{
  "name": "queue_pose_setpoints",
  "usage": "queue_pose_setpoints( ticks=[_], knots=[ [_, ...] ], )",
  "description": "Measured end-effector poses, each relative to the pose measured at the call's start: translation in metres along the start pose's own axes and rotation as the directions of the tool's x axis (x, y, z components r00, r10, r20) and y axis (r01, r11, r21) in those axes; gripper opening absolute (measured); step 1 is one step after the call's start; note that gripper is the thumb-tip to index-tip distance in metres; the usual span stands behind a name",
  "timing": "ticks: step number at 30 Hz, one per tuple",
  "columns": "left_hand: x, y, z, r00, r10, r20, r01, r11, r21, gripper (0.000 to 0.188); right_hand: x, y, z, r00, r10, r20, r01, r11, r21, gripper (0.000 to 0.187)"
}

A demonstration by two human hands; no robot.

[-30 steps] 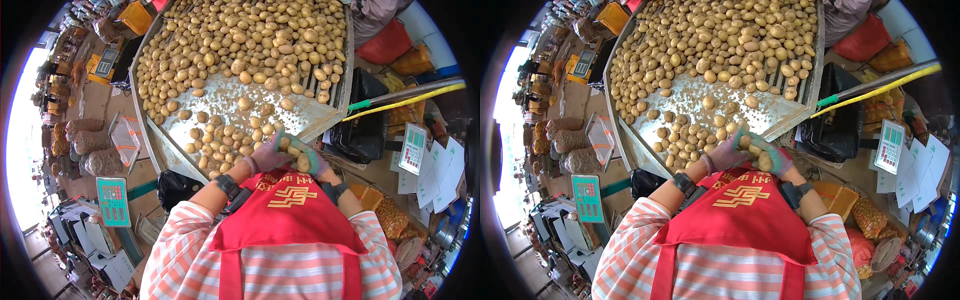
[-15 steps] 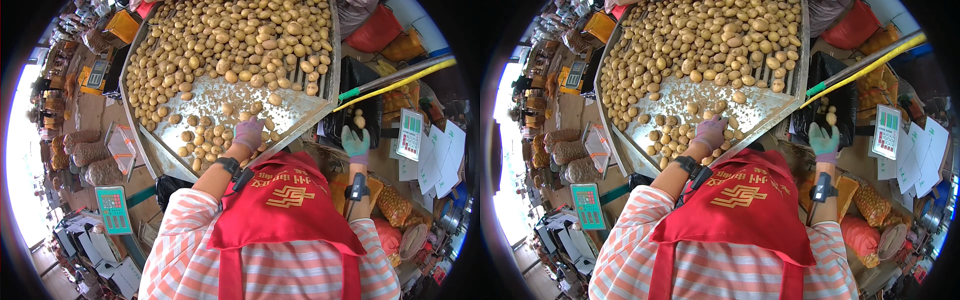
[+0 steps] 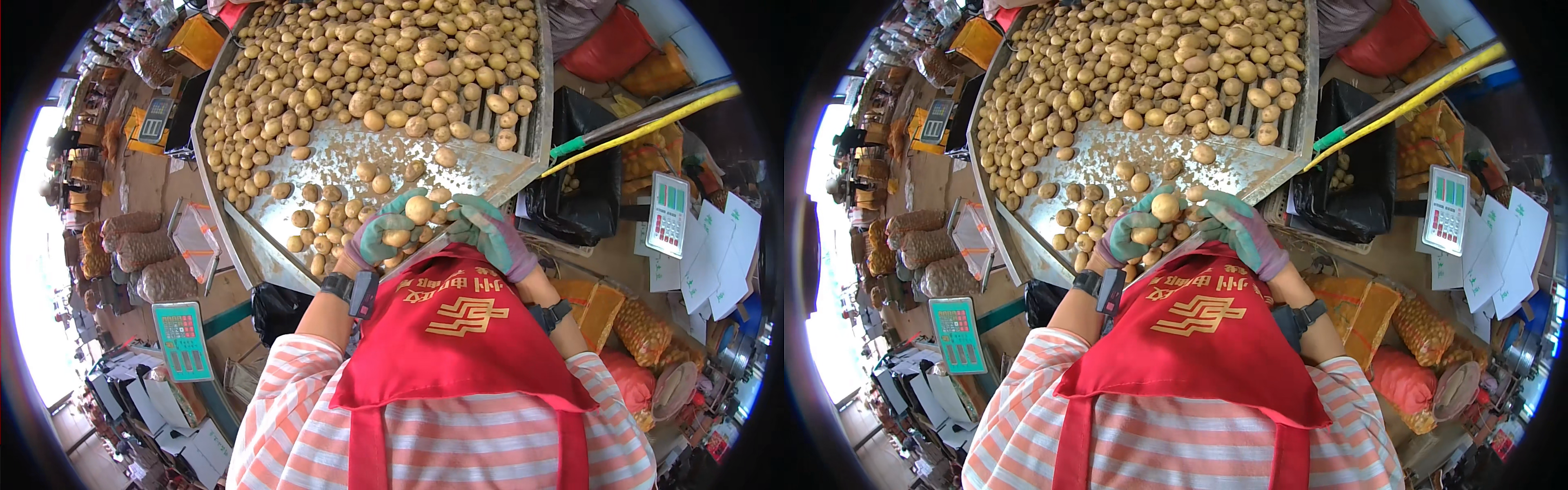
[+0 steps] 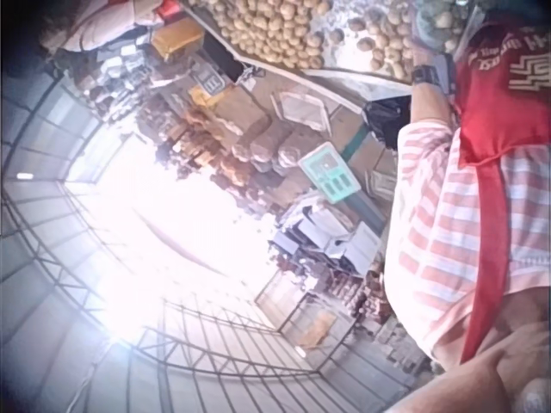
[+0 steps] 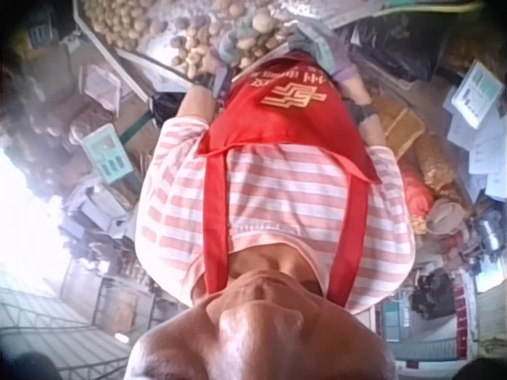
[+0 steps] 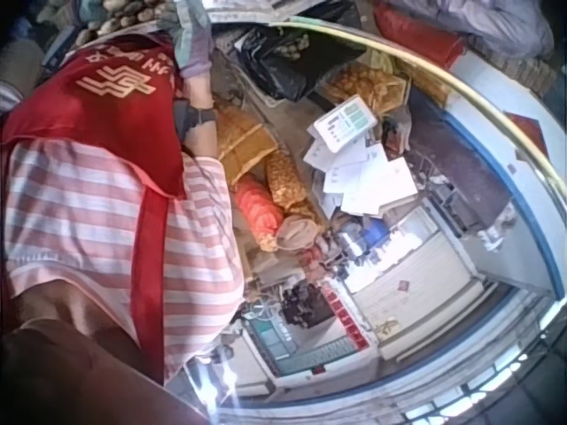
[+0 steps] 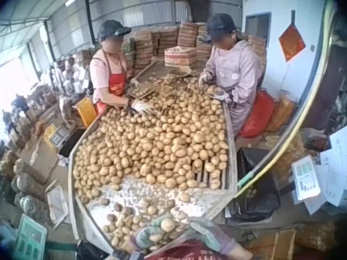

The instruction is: Sorting and bagging potatoes from a large metal tray in a market.

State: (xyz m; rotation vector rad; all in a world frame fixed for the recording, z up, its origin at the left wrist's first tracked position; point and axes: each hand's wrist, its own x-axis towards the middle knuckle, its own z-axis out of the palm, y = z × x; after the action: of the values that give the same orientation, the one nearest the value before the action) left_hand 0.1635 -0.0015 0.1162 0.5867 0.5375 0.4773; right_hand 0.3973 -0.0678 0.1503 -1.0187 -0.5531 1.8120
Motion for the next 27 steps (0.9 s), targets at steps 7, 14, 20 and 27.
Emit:
queue_pose_setpoints(
  ticks=[7, 14, 20, 27],
  knots=[
    [-0.003, -0.032, -0.037, 0.987, -0.026, -0.159, -0.018, 0.963, -0.270, 0.036, 0.006, 0.008, 0.011, 0.991, 0.074, 0.112, -0.081, 0.995, 0.054, 0.040],
    [0.001, -0.023, -0.014, 0.997, -0.040, -0.072, 0.004, 0.898, -0.441, 0.037, 0.009, 0.012, 0.011, 0.991, 0.085, 0.107, -0.093, 0.993, 0.076, 0.037],
    [0.017, -0.003, 0.043, 0.954, 0.188, 0.233, -0.056, 0.877, -0.478, 0.045, 0.027, 0.032, 0.008, 0.982, 0.189, 0.026, -0.190, 0.980, 0.056, 0.044],
    [0.002, -0.015, 0.013, 0.985, 0.063, -0.158, -0.152, 0.741, -0.654, 0.038, -0.007, 0.000, -0.018, 0.977, 0.058, 0.206, -0.141, 0.899, 0.415, 0.041]
  ],
)
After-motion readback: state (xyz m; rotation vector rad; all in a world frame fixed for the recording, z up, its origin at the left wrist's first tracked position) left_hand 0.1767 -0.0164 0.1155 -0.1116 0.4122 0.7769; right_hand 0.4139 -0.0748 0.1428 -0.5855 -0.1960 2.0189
